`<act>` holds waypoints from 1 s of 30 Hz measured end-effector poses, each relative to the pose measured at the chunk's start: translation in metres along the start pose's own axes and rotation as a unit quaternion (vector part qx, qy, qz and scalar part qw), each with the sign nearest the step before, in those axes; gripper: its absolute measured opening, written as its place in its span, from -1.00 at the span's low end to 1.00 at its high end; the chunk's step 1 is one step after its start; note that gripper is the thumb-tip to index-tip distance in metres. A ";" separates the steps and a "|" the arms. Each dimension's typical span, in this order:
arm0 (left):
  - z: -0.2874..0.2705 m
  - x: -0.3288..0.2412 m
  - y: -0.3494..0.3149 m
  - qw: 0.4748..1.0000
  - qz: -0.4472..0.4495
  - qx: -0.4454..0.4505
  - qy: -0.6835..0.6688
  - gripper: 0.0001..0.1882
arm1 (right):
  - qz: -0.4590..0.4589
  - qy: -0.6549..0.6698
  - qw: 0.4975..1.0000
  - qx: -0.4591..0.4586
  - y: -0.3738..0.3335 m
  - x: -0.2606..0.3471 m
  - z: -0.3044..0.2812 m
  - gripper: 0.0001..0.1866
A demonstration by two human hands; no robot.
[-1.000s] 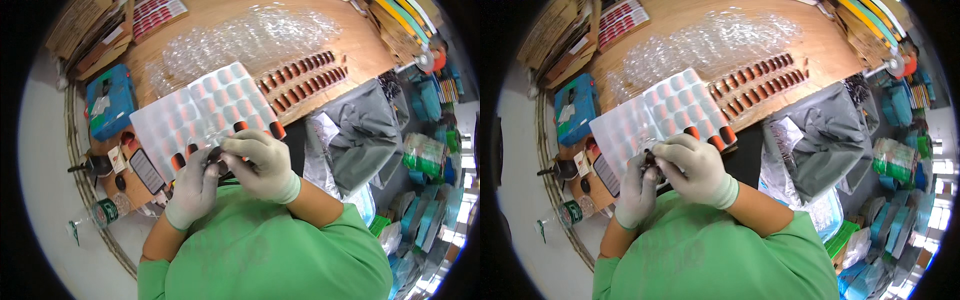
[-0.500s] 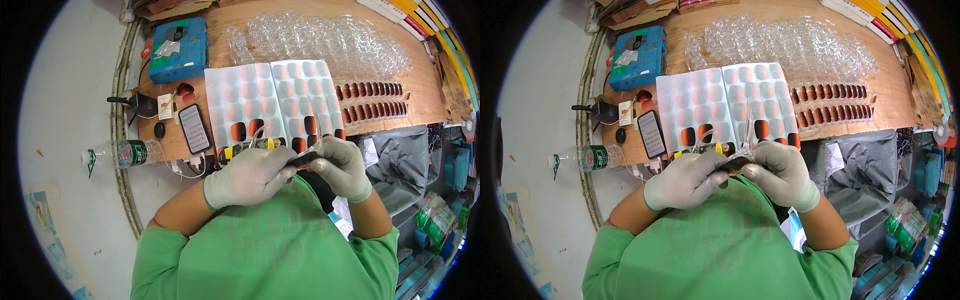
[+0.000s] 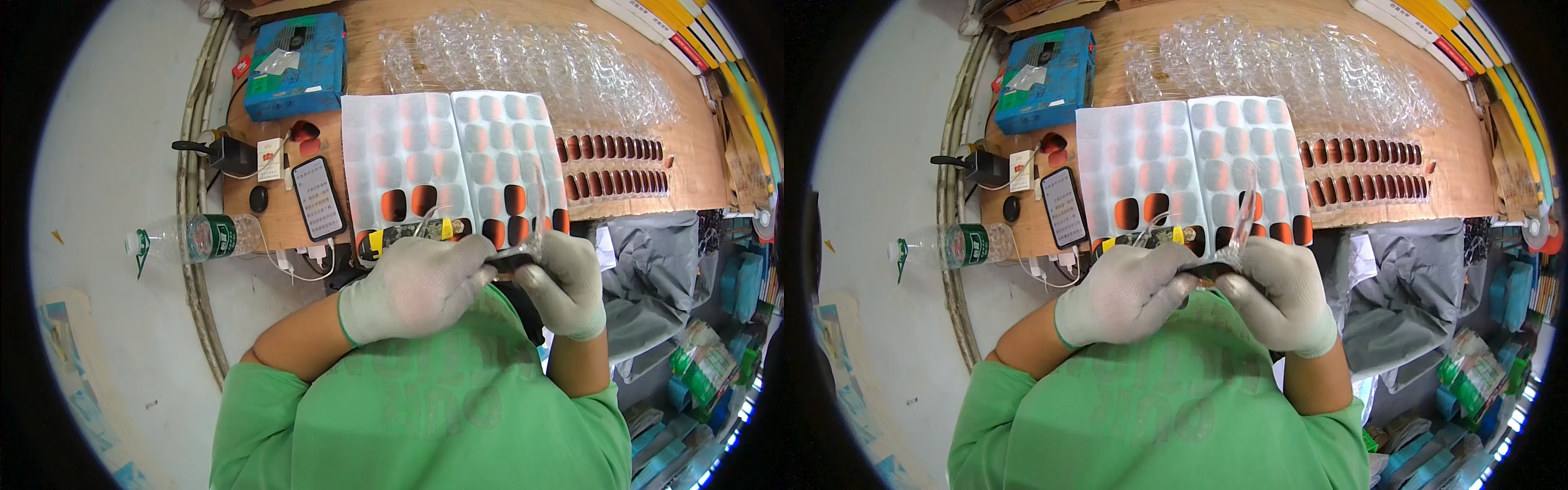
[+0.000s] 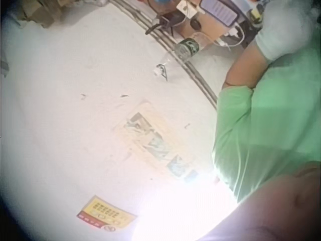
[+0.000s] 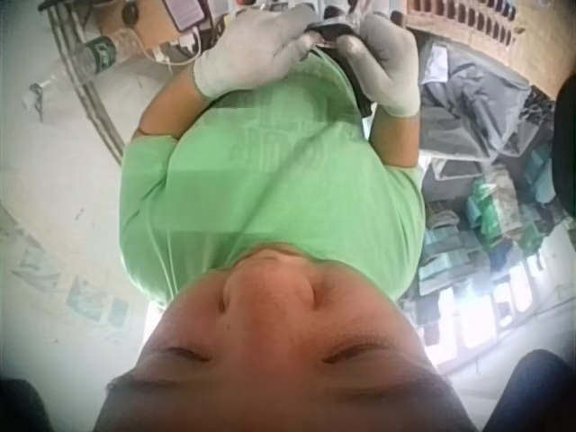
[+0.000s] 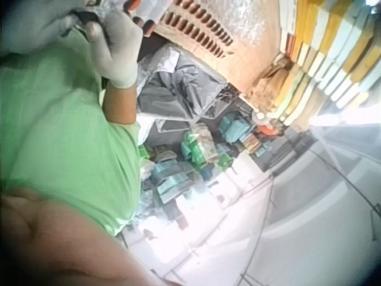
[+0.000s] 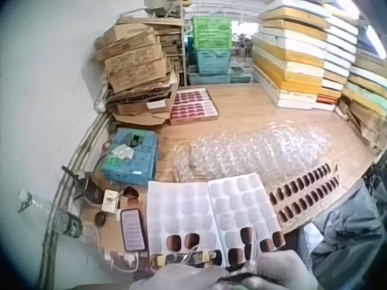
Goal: The person repeatedly picks small dark cylindrical objects from a white tray, places them into clear plastic holders, and arranges the filled holders on the table. The process continues with multiple units being handled one at a time.
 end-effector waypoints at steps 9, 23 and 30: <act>-0.014 -0.011 -0.004 0.997 0.046 -0.027 -0.063 -0.79 | -0.041 0.018 0.999 0.008 0.006 0.020 -0.002 -0.86; -0.014 -0.004 -0.010 0.994 0.041 -0.071 -0.067 -0.78 | -0.007 -0.042 0.997 -0.059 0.003 0.018 0.008 -0.86; -0.022 -0.008 -0.010 0.996 0.039 -0.081 -0.009 -0.77 | -0.105 -0.141 0.984 -0.031 0.008 0.034 0.014 -0.86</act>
Point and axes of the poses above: each hand's wrist, its own y-axis towards the middle knuckle, its own z-axis out of the palm, x = y × z, the point moved 4 cm from there along y, towards the middle knuckle, and after that the axes turned 12 degrees about -x, right-handed, at the moved point
